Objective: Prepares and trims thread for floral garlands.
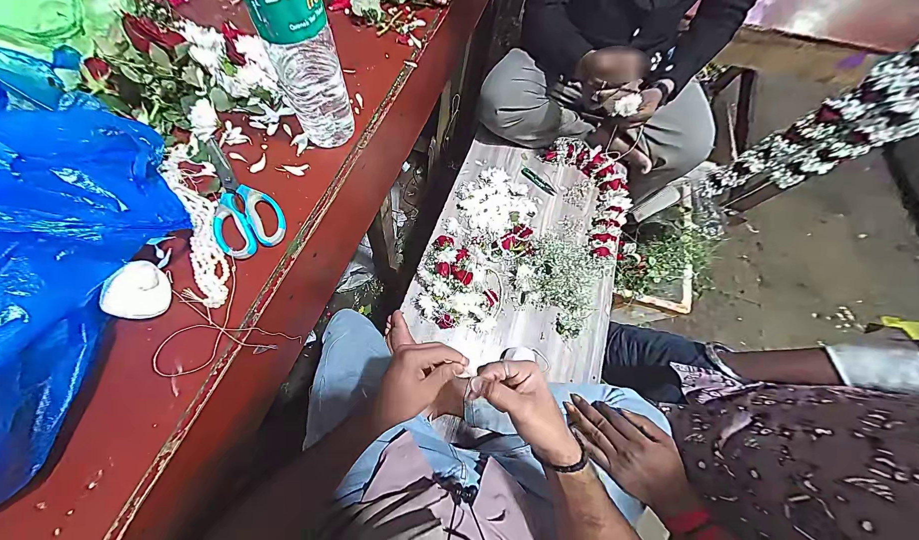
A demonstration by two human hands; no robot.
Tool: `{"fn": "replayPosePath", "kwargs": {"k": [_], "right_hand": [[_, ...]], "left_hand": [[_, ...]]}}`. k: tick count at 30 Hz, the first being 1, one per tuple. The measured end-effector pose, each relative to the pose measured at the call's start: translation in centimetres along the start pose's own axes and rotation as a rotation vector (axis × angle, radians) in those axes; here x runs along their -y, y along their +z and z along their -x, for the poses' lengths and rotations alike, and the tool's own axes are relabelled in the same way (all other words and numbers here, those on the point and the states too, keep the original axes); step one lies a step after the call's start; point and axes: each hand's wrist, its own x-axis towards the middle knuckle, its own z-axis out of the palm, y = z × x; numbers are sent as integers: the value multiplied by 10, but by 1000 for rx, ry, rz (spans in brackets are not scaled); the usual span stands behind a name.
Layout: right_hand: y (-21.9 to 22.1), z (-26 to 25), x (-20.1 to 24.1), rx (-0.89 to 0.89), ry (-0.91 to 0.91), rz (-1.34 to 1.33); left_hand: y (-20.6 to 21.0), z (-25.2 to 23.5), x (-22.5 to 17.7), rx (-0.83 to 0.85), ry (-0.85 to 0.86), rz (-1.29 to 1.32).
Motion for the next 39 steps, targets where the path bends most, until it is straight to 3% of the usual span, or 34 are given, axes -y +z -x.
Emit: {"fn": "replayPosePath", "kwargs": {"k": [3, 7, 10, 12, 16, 20, 25, 27, 30, 39], "right_hand": [[-5, -3, -1, -87, 11, -101], [-15, -2, -11, -133, 25, -182], [-26, 3, -18, -208, 39, -245], [-31, 5, -19, -229, 41, -267], [-36, 3, -17, -158, 56, -228], [-41, -2, -10, -53, 54, -176], [-42, -8, -8, 19, -30, -352], [-43, -10, -10, 10, -44, -416], [-43, -10, -12, -18, -41, -509], [-36, -12, -15, 9, -31, -500]], "left_hand": [[5, 2, 5, 40, 96, -110], [-7, 0, -7, -90, -170, 422], [-24, 3, -5, -90, -194, 753], [-32, 4, -3, -87, -200, 809], [-31, 1, 1, -96, -234, 482], [-2, -6, 14, 1, -215, 249], [34, -21, 9, 114, -142, 224], [39, -23, 10, 77, -123, 249], [36, -20, 14, 14, -119, 230], [18, -7, 12, 78, -164, 135]]}}
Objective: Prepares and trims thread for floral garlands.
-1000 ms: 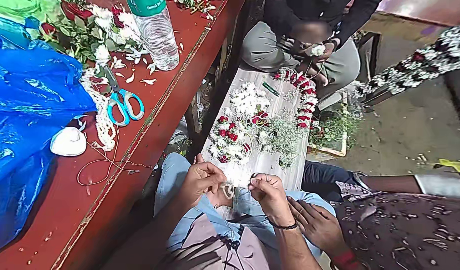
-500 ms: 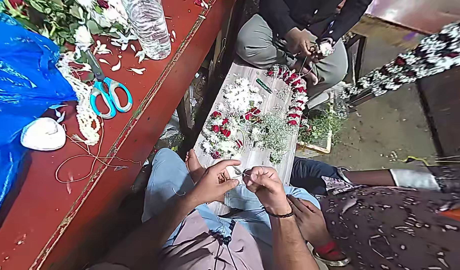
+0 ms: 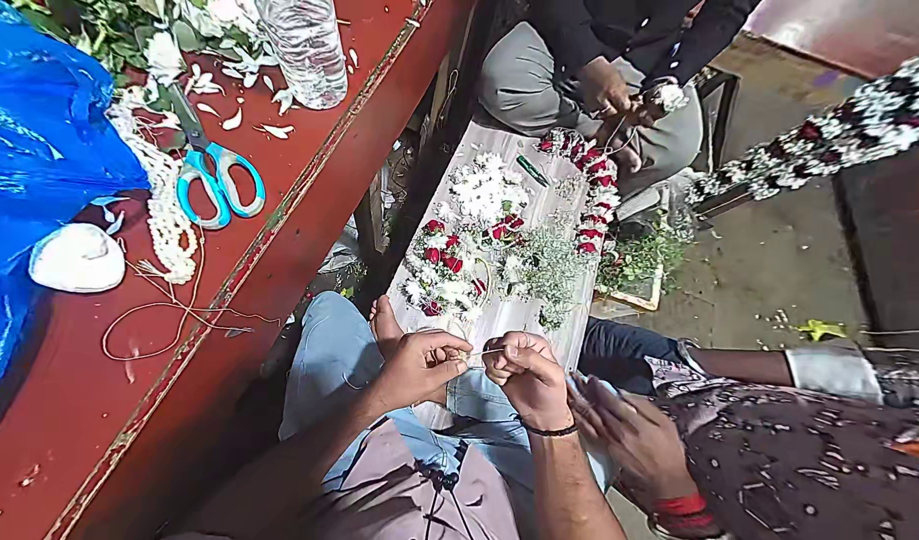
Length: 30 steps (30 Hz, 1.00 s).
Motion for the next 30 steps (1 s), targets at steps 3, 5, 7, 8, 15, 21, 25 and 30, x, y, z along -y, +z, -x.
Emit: {"fn": "replayPosePath", "kwargs": {"k": [3, 5, 7, 8, 15, 21, 25, 30], "right_hand": [[4, 2, 2, 35, -1, 50], [7, 3, 4, 55, -5, 81], [9, 5, 5, 66, -14, 98], [9, 6, 5, 70, -21, 99], [14, 14, 6, 77, -24, 106], [12, 21, 6, 87, -23, 118], [10, 22, 7, 76, -19, 126], [6, 23, 2, 13, -34, 214]], "left_hand": [[-2, 3, -4, 16, -45, -89], [-3, 4, -8, 32, -49, -87], [-4, 6, -10, 54, -50, -30], [-4, 8, -10, 67, -54, 19], [-7, 13, -10, -10, -52, 124], [-17, 11, -13, 24, -70, 35], [-17, 10, -7, 56, -75, 87], [-16, 12, -4, 38, -122, -293]]}}
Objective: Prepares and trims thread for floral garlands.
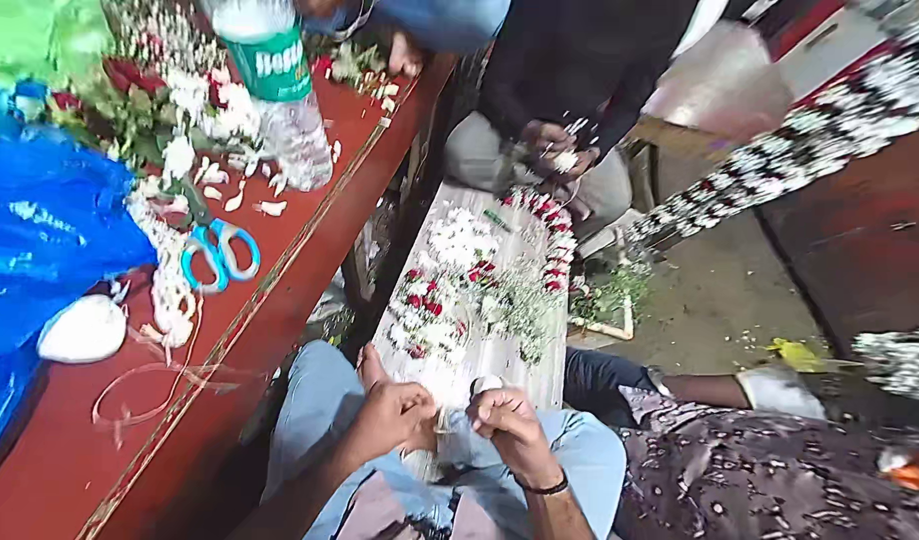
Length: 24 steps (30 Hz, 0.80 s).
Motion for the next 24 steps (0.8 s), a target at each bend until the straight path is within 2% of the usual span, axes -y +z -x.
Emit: {"fn": "replayPosePath", "kwargs": {"k": [4, 6, 8, 10, 12, 14, 17, 20, 22, 24], "right_hand": [[-12, 1, -3, -111, -50, -59], [-19, 0, -3, -112, -51, -44], [-21, -1, -5, -112, -20, 65], [-14, 0, -9, -88, 14, 204], [-2, -3, -11, -16, 30, 307], [11, -4, -11, 12, 23, 333], [15, -9, -8, -74, -31, 286], [10, -11, -9, -138, -24, 196], [12, -11, -9, -107, -6, 110], [13, -9, -9, -69, 6, 57]], "left_hand": [[-7, -14, 18, -195, 214, -272], [-14, -19, 24, -195, 227, -269], [-16, -20, 17, -186, 147, -11], [-10, -18, 1, -169, -5, 444], [-5, -19, -8, -130, -42, 695], [3, -21, -7, -114, 59, 617], [12, -19, -2, -95, 275, 215], [11, -17, -2, -72, 429, 26], [9, -17, -4, -106, 412, 91], [5, -14, -8, -80, 288, 290]]}}
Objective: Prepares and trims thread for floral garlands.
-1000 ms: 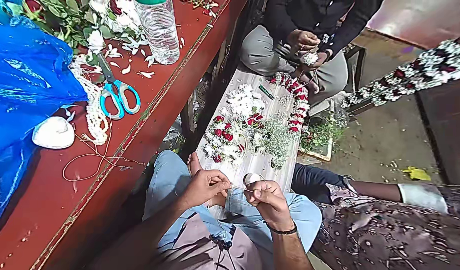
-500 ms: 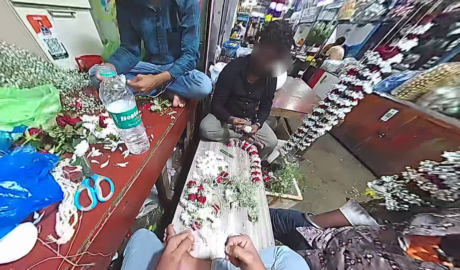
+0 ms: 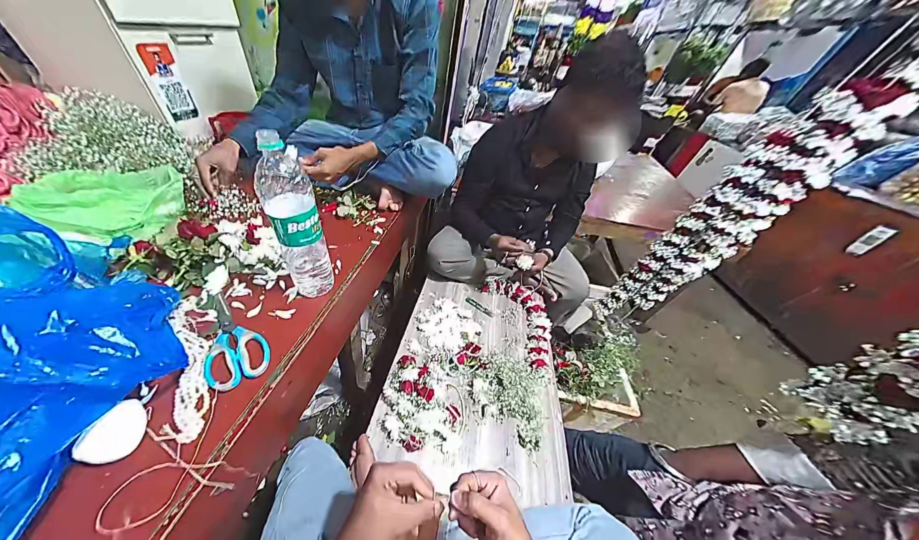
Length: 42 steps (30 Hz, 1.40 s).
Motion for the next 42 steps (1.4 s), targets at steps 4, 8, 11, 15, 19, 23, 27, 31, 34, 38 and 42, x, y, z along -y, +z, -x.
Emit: {"fn": "replayPosePath", "kwargs": {"k": [4, 8, 11, 15, 19, 23, 27, 31, 34, 38, 42], "right_hand": [[0, 2, -7, 22, 27, -67], [4, 1, -6, 31, 29, -149], [12, 6, -13, 20, 10, -120], [28, 6, -28, 28, -32, -23], [43, 5, -37, 25, -116, 42], [42, 1, -37, 3, -173, 70], [41, 1, -42, -15, -164, 62], [39, 2, -42, -8, -109, 8], [37, 1, -28, -12, 32, 125], [33, 2, -17, -57, 103, 679], [55, 6, -16, -34, -122, 1161]], "left_hand": [[-11, 7, -1, 11, -130, 491], [-22, 4, -6, -118, -163, 526], [-32, 4, -2, -271, -162, 238], [-32, -2, 12, -407, -35, -155], [-25, -8, 20, -507, 19, -341], [-20, -13, 23, -549, -8, -419], [-19, -13, 31, -536, -20, -486], [-23, -10, 30, -391, -115, -650], [-33, -2, 17, -210, -324, -691], [-21, 16, -7, -106, -535, -261], [-9, 33, -6, -54, -539, 267]]}}
